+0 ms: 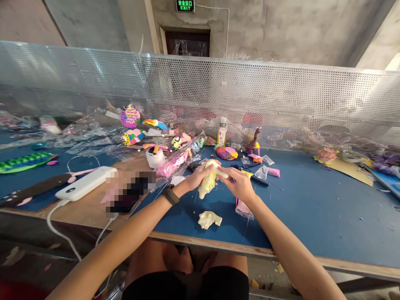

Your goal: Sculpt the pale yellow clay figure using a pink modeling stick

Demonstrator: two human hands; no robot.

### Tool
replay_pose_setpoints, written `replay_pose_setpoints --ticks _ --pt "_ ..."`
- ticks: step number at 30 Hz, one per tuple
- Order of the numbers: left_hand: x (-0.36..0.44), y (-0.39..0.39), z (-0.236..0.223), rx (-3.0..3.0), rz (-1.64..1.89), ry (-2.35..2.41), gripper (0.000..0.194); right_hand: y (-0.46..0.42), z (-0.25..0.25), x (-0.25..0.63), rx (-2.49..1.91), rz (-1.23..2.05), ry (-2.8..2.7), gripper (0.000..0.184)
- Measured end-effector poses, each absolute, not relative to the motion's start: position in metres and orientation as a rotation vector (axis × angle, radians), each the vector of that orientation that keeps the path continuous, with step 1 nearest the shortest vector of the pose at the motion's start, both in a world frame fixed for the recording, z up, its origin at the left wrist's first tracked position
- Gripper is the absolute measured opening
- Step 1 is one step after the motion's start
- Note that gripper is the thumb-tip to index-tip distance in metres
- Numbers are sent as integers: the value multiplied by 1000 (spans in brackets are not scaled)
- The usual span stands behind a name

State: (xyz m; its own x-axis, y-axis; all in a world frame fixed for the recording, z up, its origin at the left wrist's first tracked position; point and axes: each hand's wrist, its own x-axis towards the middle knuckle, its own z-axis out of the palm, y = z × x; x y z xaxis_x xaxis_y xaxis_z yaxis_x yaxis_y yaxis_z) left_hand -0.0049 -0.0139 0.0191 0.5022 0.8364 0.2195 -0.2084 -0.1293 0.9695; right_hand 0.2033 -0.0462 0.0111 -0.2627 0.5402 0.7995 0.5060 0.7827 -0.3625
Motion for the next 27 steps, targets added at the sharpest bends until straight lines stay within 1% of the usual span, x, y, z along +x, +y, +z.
replay_pose_setpoints --ticks 2,7,11,14,16,21,25,27 --pt "-4 -13 17 1421 1009 585 67 -47 9 201 -826 70 -1872 34" --pt "-2 -15 17 1469 1029 601 61 -47 5 196 -935 184 -1807 40" --pt "-2 -18 21 1602 1096 632 61 -49 6 193 -929 156 -1779 39" --pt "-4 -21 24 1715 1189 675 57 -50 5 192 -939 198 -1772 37" --pt "-5 -24 26 1732 1186 688 55 -49 3 190 -948 274 -1747 37" --pt "-5 -27 28 1722 1143 655 58 -49 -2 185 -901 541 -1676 40" --pt "-6 -26 28 1648 1132 643 56 -51 4 189 -835 657 -1707 45" --pt "-7 -24 26 1565 1073 618 60 -51 8 192 -841 701 -1692 46"
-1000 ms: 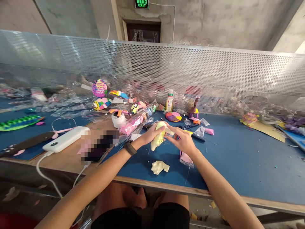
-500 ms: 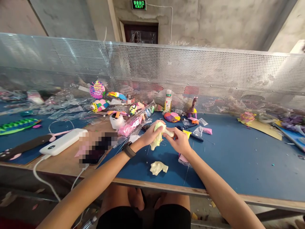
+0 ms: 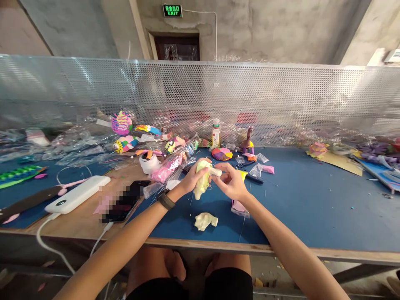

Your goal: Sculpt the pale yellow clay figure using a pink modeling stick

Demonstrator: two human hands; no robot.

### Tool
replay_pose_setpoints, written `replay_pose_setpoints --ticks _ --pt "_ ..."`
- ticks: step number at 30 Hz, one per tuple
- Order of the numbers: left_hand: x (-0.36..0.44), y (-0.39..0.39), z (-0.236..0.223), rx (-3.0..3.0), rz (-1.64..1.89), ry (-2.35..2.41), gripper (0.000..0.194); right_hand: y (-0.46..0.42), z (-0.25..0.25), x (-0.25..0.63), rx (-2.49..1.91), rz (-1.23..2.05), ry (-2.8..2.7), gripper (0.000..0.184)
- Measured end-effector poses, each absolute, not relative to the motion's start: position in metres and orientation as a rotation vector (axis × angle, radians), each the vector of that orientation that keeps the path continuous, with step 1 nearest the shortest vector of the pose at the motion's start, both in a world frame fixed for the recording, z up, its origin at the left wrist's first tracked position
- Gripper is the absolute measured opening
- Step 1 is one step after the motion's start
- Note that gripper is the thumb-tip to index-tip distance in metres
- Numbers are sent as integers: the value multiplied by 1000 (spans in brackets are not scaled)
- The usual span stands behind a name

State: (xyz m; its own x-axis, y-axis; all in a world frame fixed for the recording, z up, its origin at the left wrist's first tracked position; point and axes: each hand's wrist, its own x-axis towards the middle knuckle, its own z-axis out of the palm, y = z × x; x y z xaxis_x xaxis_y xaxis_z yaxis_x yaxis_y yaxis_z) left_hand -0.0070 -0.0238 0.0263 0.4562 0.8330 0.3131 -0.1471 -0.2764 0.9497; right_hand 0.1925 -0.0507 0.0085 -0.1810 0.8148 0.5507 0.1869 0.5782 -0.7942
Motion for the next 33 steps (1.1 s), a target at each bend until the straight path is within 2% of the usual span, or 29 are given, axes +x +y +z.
replay_pose_setpoints --ticks 7,15,26,33 --pt "-11 -15 22 1516 1006 619 73 -52 15 190 -858 956 -1660 58" --pt "-9 -16 23 1628 1135 628 61 -54 18 184 -831 992 -1587 56" --pt "-5 -11 14 1655 1236 697 56 -49 18 182 -858 1072 -1469 54" --pt "-6 -11 15 1617 1245 655 60 -50 20 184 -831 1031 -1465 48"
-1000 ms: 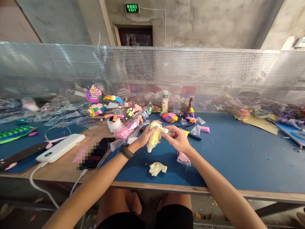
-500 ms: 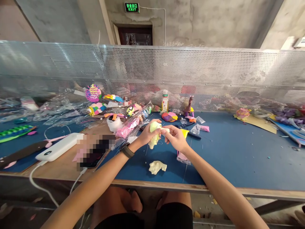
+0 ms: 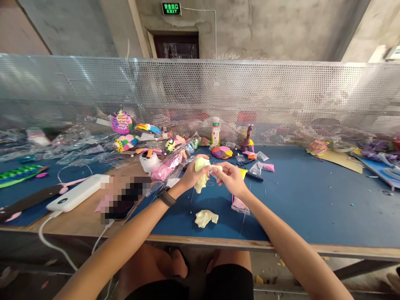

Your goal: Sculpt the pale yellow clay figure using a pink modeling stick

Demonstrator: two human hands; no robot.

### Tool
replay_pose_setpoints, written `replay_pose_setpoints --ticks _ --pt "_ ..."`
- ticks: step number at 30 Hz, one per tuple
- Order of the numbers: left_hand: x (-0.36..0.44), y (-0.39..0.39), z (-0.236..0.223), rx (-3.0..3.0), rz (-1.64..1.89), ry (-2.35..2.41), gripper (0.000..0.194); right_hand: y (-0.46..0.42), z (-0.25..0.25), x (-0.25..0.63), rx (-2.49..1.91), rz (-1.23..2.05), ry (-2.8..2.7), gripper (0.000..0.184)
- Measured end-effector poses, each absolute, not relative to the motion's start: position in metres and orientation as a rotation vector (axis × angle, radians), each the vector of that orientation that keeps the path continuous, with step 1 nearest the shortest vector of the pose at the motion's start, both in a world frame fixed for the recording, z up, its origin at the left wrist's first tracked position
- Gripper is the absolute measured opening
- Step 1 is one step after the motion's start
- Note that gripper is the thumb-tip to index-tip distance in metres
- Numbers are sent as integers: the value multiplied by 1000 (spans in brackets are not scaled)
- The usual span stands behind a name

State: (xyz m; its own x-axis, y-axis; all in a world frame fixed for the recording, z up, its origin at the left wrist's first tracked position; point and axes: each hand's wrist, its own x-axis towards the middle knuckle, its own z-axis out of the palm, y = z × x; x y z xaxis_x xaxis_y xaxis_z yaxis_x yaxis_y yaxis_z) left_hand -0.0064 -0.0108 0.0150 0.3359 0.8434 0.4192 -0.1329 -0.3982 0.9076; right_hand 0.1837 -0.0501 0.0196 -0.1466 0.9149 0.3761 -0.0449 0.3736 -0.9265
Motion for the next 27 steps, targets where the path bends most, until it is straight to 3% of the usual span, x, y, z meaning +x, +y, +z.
replay_pose_setpoints --ticks 9,27 --pt "-8 -11 15 1649 1241 608 70 -53 18 182 -785 1026 -1531 50" --pt "-5 -13 18 1463 1188 595 65 -53 21 189 -842 754 -1511 42"
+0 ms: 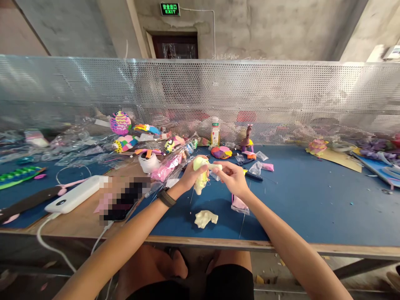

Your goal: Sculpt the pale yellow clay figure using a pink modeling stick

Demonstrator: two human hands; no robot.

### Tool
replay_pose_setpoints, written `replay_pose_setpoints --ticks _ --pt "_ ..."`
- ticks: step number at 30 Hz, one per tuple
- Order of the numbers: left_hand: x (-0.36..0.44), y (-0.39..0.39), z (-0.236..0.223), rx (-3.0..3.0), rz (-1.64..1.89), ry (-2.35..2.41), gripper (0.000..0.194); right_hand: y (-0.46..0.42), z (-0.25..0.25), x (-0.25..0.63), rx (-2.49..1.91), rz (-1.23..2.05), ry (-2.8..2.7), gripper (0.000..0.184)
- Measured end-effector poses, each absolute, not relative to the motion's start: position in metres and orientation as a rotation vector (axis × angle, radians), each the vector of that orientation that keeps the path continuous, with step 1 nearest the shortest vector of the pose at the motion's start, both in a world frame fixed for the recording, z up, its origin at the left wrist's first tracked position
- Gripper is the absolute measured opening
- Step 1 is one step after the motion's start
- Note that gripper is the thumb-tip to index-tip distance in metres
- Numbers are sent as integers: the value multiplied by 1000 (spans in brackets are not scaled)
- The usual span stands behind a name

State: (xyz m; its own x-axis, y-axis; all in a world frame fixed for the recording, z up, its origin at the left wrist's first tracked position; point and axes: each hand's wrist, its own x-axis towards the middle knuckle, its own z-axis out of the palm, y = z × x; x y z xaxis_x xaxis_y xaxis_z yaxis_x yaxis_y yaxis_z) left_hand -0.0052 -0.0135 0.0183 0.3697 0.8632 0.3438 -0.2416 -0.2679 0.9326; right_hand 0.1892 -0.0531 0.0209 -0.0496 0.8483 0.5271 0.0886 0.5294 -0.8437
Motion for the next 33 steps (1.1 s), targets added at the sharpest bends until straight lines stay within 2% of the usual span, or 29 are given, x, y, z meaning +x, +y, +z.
replay_pose_setpoints --ticks 12,19,24,28,33 --pt "-2 -12 18 1329 1247 667 60 -52 29 189 -778 753 -1325 43" --pt "-1 -3 11 1224 1273 712 60 -34 18 198 -787 473 -1070 37" --pt "-4 4 8 1146 1278 708 59 6 6 248 -833 334 -825 36" --pt "-5 6 9 1136 1301 694 57 27 9 286 -829 471 -650 40" --pt "-6 5 11 1281 1429 762 58 15 25 266 -705 1059 -719 18"
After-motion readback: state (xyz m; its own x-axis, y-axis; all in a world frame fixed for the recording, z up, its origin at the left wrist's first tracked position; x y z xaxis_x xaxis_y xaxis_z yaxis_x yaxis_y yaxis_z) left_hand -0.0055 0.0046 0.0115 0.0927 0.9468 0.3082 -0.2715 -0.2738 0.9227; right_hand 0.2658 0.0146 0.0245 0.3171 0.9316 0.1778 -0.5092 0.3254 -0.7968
